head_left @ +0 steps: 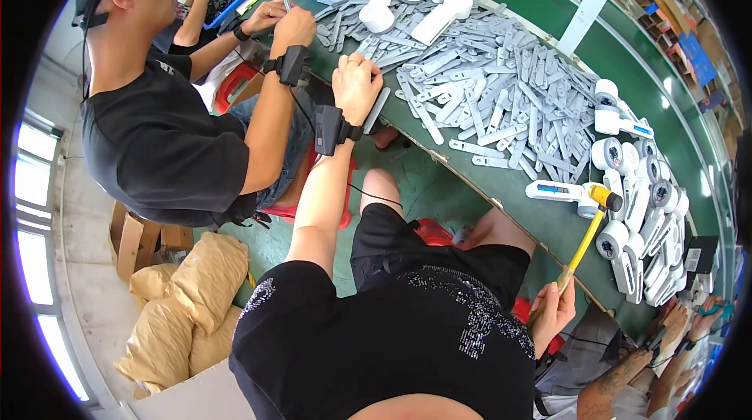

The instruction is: Assembling white plastic components using a mallet on an assembly line.

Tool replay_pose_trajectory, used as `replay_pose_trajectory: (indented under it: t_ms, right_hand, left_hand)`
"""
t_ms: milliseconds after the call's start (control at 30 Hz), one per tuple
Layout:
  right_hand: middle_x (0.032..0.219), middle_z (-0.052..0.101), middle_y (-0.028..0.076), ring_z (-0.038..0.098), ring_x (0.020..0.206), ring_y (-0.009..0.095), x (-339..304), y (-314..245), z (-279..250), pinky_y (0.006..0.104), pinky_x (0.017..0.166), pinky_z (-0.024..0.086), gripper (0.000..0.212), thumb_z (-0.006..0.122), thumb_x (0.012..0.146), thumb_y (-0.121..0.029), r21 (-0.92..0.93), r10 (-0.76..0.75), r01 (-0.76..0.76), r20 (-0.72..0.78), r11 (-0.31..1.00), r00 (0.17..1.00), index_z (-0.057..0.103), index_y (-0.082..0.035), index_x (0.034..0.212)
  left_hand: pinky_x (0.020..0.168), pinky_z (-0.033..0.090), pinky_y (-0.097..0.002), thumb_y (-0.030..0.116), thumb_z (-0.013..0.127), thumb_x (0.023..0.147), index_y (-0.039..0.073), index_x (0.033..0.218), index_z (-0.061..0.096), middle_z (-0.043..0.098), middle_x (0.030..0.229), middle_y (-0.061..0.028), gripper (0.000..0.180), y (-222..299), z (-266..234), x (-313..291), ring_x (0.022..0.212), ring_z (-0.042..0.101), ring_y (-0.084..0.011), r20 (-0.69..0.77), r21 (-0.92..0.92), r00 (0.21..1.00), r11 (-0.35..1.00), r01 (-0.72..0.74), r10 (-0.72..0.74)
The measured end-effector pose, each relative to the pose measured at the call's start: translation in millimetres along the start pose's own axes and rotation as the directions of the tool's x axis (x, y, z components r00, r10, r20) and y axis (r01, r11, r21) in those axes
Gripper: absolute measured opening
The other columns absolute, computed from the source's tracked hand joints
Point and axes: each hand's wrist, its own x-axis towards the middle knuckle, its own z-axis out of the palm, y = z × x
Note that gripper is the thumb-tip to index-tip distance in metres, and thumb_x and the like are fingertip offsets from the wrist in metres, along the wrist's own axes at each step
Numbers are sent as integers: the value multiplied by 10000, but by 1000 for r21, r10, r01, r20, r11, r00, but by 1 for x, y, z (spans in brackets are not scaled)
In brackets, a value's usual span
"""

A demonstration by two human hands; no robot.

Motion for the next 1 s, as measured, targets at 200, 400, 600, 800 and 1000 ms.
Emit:
replay_pose_trajectory:
  t_ms: [200, 400, 600, 800, 1000]
  right_hand:
    - [690, 527, 17, 440, 490, 52, -1, 1, 2, 183, 434, 344, 413, 530, 940, -49, 14, 13, -12, -9, 1000, 1000, 470, 46, 1337]
    - [673, 516, 12, 437, 496, 52, 1, 3, 8, 180, 436, 336, 418, 542, 939, -63, 0, 11, -11, 15, 1000, 1000, 471, 47, 1336]
    - [679, 530, 17, 435, 487, 51, 6, -2, 16, 181, 433, 337, 415, 549, 936, -57, 0, 39, -39, 86, 999, 996, 477, 48, 1331]
    - [690, 536, 16, 441, 494, 48, 1, 3, 9, 174, 436, 337, 423, 551, 933, -46, 44, 53, -56, 57, 998, 997, 469, 48, 1338]
    - [724, 550, 21, 453, 508, 50, 5, 2, 4, 171, 442, 347, 432, 547, 936, -43, 88, 69, -73, 46, 993, 997, 456, 42, 1350]
  left_hand:
    - [662, 500, -442, 331, 551, 943, 64, 954, 647, 670, 857, -181, 283, 23, -6, -23, 776, 656, -356, -97, -142, 890, 892, 430, -445]
    - [830, 423, -440, 125, 621, 870, 18, 1218, 483, 514, 923, -170, 390, 43, 15, -53, 869, 503, -344, -87, -343, 879, 843, 415, -468]
    - [834, 407, -390, -23, 549, 848, 20, 1236, 496, 509, 857, -112, 394, 26, 20, -62, 827, 488, -267, -129, -551, 818, 726, 411, -561]
    - [657, 448, -212, -39, 581, 865, 3, 1226, 576, 532, 895, -9, 364, 26, -30, -77, 785, 503, -74, 491, -858, 707, -143, 493, -509]
    - [685, 464, -206, 28, 637, 872, -13, 1164, 646, 668, 884, -28, 295, 64, -38, -89, 725, 595, -82, 494, -772, 757, 185, 608, -428]
